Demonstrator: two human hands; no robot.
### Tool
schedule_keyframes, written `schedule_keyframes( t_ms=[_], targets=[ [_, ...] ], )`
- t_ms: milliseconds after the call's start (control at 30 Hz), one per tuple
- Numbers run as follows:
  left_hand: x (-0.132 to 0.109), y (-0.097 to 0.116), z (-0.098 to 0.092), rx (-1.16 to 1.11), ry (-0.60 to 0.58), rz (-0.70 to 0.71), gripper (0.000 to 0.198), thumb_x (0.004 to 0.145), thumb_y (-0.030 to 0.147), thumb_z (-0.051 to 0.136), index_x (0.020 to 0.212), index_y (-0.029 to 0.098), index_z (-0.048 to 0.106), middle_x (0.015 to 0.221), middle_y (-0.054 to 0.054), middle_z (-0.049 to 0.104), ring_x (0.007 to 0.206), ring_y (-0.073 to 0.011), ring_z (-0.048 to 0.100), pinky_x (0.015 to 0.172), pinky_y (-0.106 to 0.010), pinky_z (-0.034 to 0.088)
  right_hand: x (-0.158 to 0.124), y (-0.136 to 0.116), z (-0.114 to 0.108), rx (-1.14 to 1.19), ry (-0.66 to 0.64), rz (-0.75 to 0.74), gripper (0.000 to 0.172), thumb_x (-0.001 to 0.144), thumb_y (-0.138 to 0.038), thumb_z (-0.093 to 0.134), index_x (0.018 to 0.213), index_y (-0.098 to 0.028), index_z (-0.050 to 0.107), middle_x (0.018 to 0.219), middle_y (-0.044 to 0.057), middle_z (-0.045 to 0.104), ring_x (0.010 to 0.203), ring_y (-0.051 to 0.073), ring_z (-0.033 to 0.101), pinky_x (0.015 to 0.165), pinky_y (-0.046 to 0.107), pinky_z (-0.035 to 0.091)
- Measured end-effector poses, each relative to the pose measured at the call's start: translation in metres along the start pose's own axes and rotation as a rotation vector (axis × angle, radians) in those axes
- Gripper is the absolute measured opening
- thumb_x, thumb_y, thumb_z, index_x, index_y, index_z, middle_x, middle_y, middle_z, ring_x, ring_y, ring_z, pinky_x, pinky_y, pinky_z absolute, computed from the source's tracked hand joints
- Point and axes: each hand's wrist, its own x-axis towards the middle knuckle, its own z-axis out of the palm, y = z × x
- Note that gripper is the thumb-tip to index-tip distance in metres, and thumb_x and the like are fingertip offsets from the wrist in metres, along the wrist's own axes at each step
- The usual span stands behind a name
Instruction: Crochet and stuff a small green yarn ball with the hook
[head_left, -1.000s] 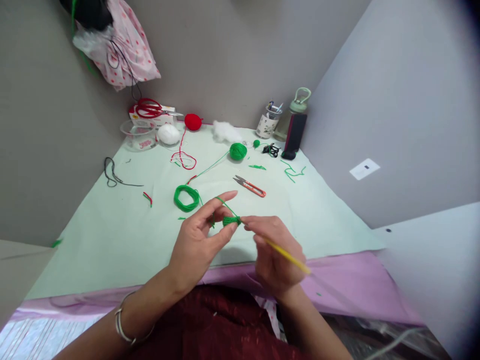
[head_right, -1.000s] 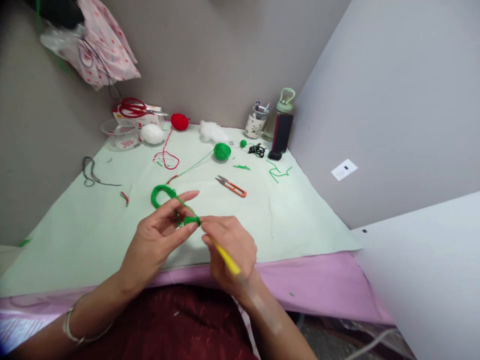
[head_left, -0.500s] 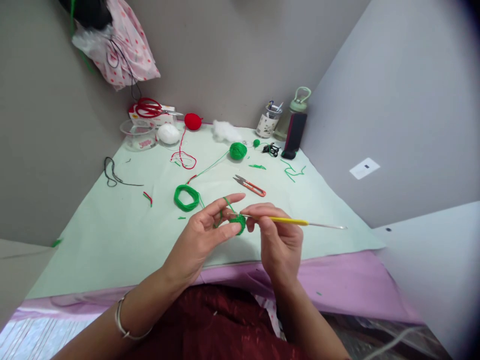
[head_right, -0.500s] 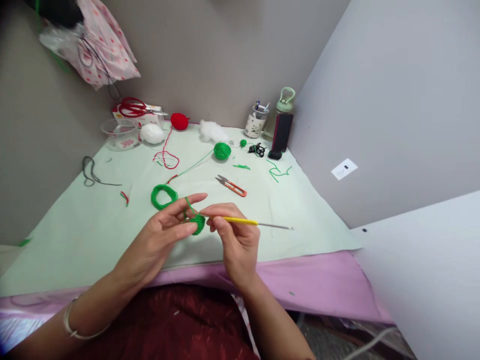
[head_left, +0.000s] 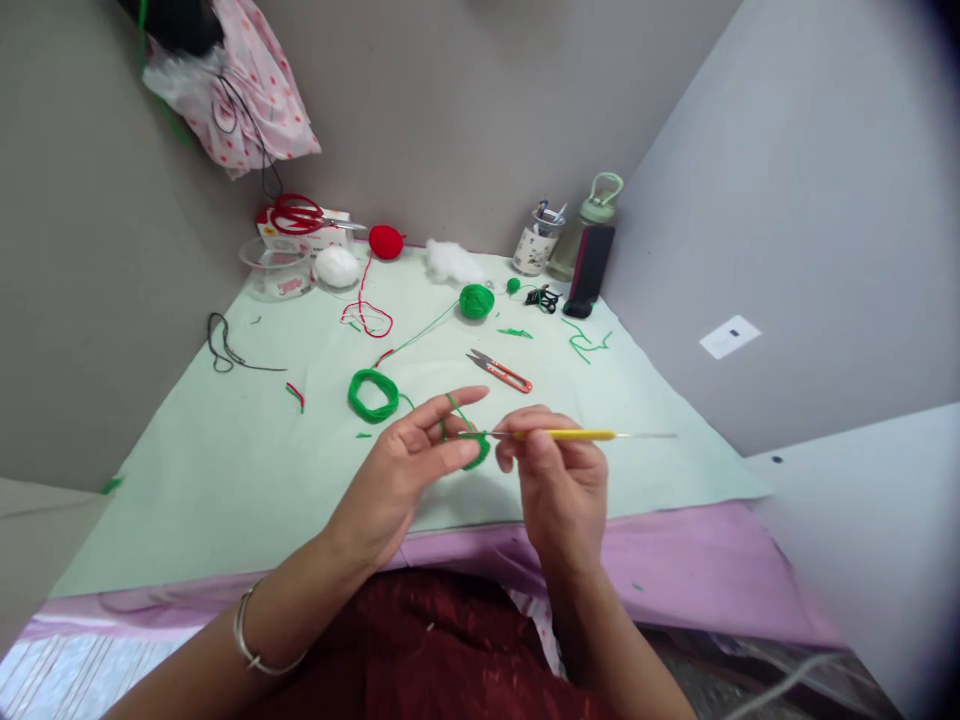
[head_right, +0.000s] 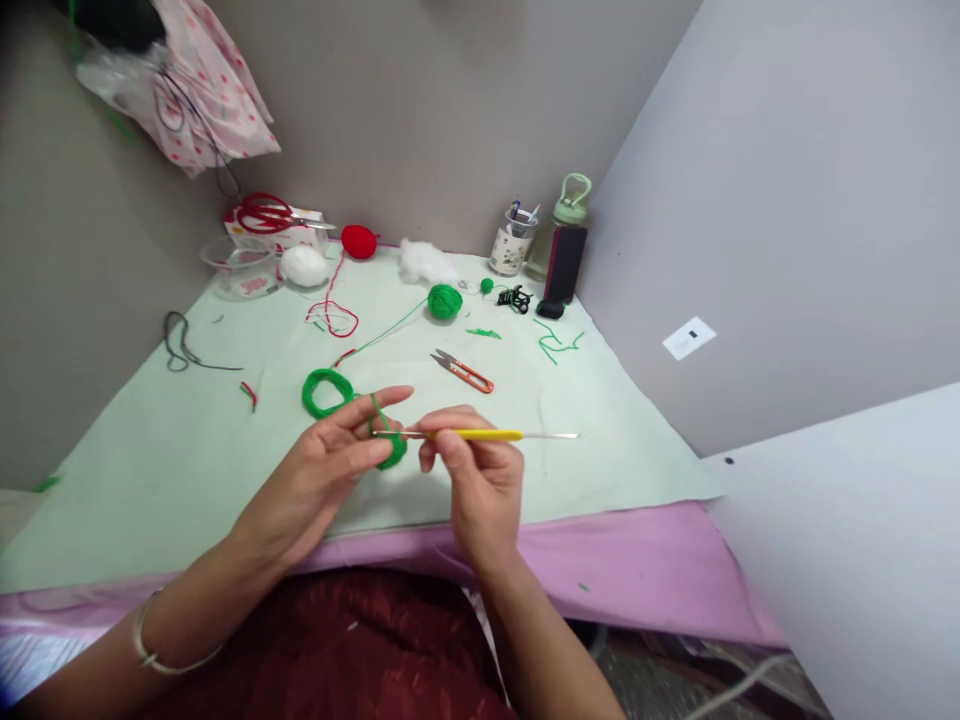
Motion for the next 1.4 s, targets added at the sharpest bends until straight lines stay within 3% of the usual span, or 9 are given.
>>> schedule_keyframes(
  t_ms=[167, 467, 767, 867, 1000, 1100, 1167, 1300, 1400],
  targets=[
    [-0.005, -0.002, 0.000, 0.104, -0.079, 0.039, 0.044, 0.089, 0.030, 0.084, 0.132, 0.037, 0.079, 0.098, 0.000, 0.070, 0.098, -0.0164, 0.061, 0.098, -0.031, 0.046, 0.000, 0.002, 0.000, 0.009, -0.010, 0.082, 0.015, 0.100, -0.034, 0.071, 0.097, -0.025, 0.082, 0.088, 0.004, 0.078, 0.069, 0.014, 0.066, 0.063, 0.029, 0.058],
    [-0.006, 0.005, -0.004, 0.171, -0.006, 0.105, 0.043, 0.087, 0.027, 0.085, 0.129, 0.033, 0.080, 0.096, 0.000, 0.065, 0.095, -0.0167, 0.059, 0.092, -0.029, 0.047, 0.003, -0.006, -0.004, 0.064, -0.041, 0.098, 0.022, 0.107, -0.032, 0.059, 0.097, -0.022, 0.075, 0.087, 0.003, 0.081, 0.065, 0.013, 0.069, 0.062, 0.029, 0.059],
    [-0.010, -0.006, 0.009, 0.372, 0.197, 0.335, 0.044, 0.087, 0.018, 0.082, 0.129, 0.029, 0.077, 0.091, 0.003, 0.066, 0.095, -0.0146, 0.061, 0.102, -0.030, 0.045, -0.011, -0.004, -0.004, -0.656, -0.196, -0.574, 0.030, 0.103, -0.011, 0.057, 0.128, -0.023, 0.071, 0.105, 0.009, 0.081, 0.093, 0.022, 0.077, 0.076, 0.036, 0.066],
    [-0.008, -0.004, 0.009, 0.231, 0.132, 0.227, 0.057, 0.083, 0.021, 0.087, 0.137, 0.029, 0.073, 0.090, 0.003, 0.066, 0.093, -0.0146, 0.061, 0.098, -0.030, 0.047, -0.014, 0.004, -0.002, -0.773, -0.142, -0.689, 0.033, 0.100, -0.009, 0.064, 0.127, -0.024, 0.075, 0.111, 0.011, 0.078, 0.100, 0.023, 0.076, 0.079, 0.036, 0.066],
    [-0.001, 0.004, 0.001, -0.046, -0.017, -0.089, 0.060, 0.081, 0.033, 0.090, 0.139, 0.024, 0.073, 0.087, 0.001, 0.064, 0.089, -0.0144, 0.059, 0.090, -0.029, 0.046, -0.008, 0.000, 0.000, -0.450, -0.042, -0.429, 0.026, 0.104, -0.013, 0.059, 0.116, -0.026, 0.078, 0.099, 0.006, 0.076, 0.085, 0.019, 0.073, 0.070, 0.034, 0.063],
    [0.000, 0.009, -0.004, -0.044, -0.010, -0.057, 0.051, 0.082, 0.032, 0.090, 0.131, 0.025, 0.079, 0.088, 0.000, 0.064, 0.088, -0.0136, 0.056, 0.087, -0.027, 0.044, 0.001, -0.003, 0.001, -0.081, 0.042, -0.140, 0.022, 0.107, -0.022, 0.058, 0.103, -0.025, 0.079, 0.086, 0.003, 0.074, 0.065, 0.015, 0.065, 0.059, 0.031, 0.057],
    [-0.001, 0.010, -0.003, -0.006, -0.040, -0.017, 0.049, 0.082, 0.031, 0.090, 0.130, 0.028, 0.079, 0.090, 0.001, 0.065, 0.089, -0.0138, 0.056, 0.089, -0.028, 0.044, 0.005, -0.003, 0.003, 0.023, 0.006, -0.054, 0.020, 0.106, -0.026, 0.062, 0.098, -0.024, 0.079, 0.088, 0.004, 0.075, 0.066, 0.014, 0.065, 0.059, 0.030, 0.056],
    [-0.004, 0.004, 0.001, 0.101, -0.047, 0.058, 0.046, 0.086, 0.030, 0.088, 0.132, 0.034, 0.079, 0.093, 0.001, 0.069, 0.095, -0.0149, 0.061, 0.100, -0.031, 0.043, 0.001, 0.000, 0.007, -0.087, -0.071, -0.094, 0.019, 0.105, -0.021, 0.062, 0.105, -0.026, 0.081, 0.092, 0.004, 0.078, 0.074, 0.015, 0.068, 0.063, 0.029, 0.057],
    [-0.004, 0.000, 0.006, 0.077, 0.059, 0.100, 0.050, 0.082, 0.029, 0.092, 0.131, 0.034, 0.079, 0.094, 0.002, 0.071, 0.098, -0.0151, 0.062, 0.100, -0.030, 0.044, -0.007, 0.001, 0.008, -0.351, -0.061, -0.318, 0.027, 0.101, -0.012, 0.065, 0.116, -0.029, 0.081, 0.099, 0.005, 0.079, 0.085, 0.018, 0.072, 0.070, 0.032, 0.061]
  ],
)
